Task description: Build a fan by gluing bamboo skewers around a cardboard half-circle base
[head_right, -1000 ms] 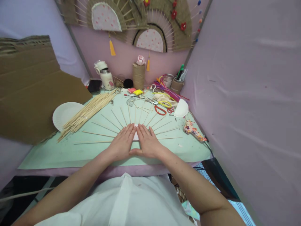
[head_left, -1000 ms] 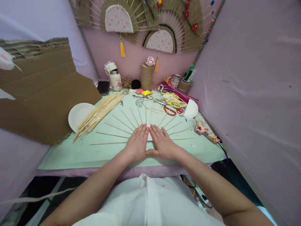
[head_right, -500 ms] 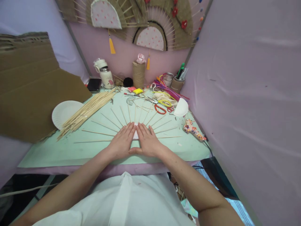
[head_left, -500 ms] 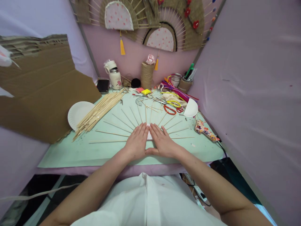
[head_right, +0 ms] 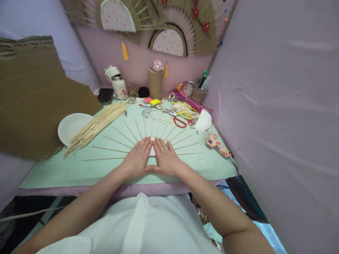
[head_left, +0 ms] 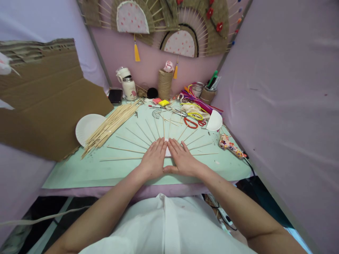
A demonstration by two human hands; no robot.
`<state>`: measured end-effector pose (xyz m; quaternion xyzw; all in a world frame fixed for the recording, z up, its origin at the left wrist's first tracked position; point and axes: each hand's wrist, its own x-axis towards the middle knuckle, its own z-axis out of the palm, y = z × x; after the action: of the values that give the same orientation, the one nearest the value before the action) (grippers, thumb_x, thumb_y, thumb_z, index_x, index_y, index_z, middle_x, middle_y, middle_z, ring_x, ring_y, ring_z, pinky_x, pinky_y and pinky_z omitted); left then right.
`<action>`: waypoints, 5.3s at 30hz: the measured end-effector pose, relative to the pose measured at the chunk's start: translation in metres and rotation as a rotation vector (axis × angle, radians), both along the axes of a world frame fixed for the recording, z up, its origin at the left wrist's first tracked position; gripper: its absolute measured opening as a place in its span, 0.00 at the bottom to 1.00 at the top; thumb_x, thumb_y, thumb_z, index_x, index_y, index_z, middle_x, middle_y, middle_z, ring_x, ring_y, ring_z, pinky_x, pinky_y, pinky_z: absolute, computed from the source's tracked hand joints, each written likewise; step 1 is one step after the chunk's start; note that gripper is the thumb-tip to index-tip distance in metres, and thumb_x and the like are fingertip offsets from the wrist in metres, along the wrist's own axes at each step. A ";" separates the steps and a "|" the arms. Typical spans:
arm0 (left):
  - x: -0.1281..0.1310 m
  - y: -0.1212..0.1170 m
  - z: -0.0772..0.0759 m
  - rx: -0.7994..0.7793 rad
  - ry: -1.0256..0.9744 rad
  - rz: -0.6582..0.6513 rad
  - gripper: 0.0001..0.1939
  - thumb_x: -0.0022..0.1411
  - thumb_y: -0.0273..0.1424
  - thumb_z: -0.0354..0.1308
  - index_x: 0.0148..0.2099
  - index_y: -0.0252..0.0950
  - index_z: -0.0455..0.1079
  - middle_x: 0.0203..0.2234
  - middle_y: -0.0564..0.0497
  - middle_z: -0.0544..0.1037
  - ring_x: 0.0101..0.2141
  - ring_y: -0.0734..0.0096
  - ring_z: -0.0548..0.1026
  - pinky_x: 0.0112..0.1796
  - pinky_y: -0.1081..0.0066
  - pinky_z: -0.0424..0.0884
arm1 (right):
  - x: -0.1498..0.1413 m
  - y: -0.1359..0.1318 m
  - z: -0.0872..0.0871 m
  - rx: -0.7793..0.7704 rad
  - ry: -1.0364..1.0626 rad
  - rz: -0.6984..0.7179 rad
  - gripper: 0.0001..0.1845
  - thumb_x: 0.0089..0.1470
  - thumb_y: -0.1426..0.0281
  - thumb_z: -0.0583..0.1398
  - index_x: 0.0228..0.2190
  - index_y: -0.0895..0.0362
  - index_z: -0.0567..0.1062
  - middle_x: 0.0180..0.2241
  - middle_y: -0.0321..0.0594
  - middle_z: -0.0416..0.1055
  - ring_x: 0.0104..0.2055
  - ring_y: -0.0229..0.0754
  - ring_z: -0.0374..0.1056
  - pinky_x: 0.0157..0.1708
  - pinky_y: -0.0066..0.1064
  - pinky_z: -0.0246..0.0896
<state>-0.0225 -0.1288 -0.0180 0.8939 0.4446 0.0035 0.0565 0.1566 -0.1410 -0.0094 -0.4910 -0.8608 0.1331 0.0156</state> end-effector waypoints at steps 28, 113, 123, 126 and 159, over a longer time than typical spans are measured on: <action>0.000 -0.001 -0.002 0.004 -0.023 0.000 0.49 0.58 0.45 0.53 0.71 0.22 0.37 0.69 0.30 0.40 0.69 0.51 0.37 0.65 0.53 0.41 | 0.000 0.000 -0.003 0.027 -0.003 0.009 0.56 0.56 0.39 0.47 0.68 0.68 0.41 0.70 0.60 0.34 0.72 0.55 0.28 0.67 0.56 0.28; -0.010 0.016 0.013 -0.961 -2.457 0.341 0.08 0.60 0.24 0.61 0.42 0.34 0.77 0.41 0.44 0.82 0.43 0.64 0.80 0.47 0.68 0.77 | -0.039 0.032 0.001 -0.437 2.133 -0.374 0.16 0.37 0.64 0.74 0.30 0.56 0.80 0.32 0.38 0.79 0.35 0.38 0.73 0.41 0.30 0.68; -0.003 0.015 0.019 -0.886 -2.531 0.545 0.08 0.63 0.20 0.55 0.39 0.33 0.76 0.37 0.44 0.83 0.39 0.66 0.81 0.44 0.68 0.78 | -0.043 0.030 0.002 -0.459 2.169 -0.430 0.16 0.37 0.65 0.74 0.29 0.56 0.80 0.31 0.37 0.79 0.33 0.39 0.73 0.41 0.31 0.70; 0.005 0.011 0.024 -0.905 -2.511 0.583 0.12 0.62 0.19 0.55 0.46 0.34 0.75 0.39 0.43 0.82 0.41 0.66 0.81 0.45 0.67 0.78 | -0.049 0.027 0.004 -0.473 2.201 -0.467 0.15 0.38 0.65 0.74 0.31 0.55 0.80 0.33 0.38 0.80 0.35 0.38 0.74 0.42 0.31 0.70; 0.036 -0.011 0.020 -0.981 -2.303 0.905 0.15 0.64 0.20 0.55 0.53 0.30 0.69 0.39 0.41 0.81 0.38 0.66 0.81 0.38 0.72 0.79 | 0.002 -0.028 0.020 0.165 0.829 -0.039 0.17 0.54 0.75 0.61 0.46 0.50 0.76 0.48 0.45 0.73 0.52 0.47 0.67 0.53 0.42 0.64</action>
<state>0.0131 -0.1397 0.0018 0.0423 0.3548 0.6114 0.7060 0.1588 -0.1690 0.0107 -0.4090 -0.7800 0.2497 0.4024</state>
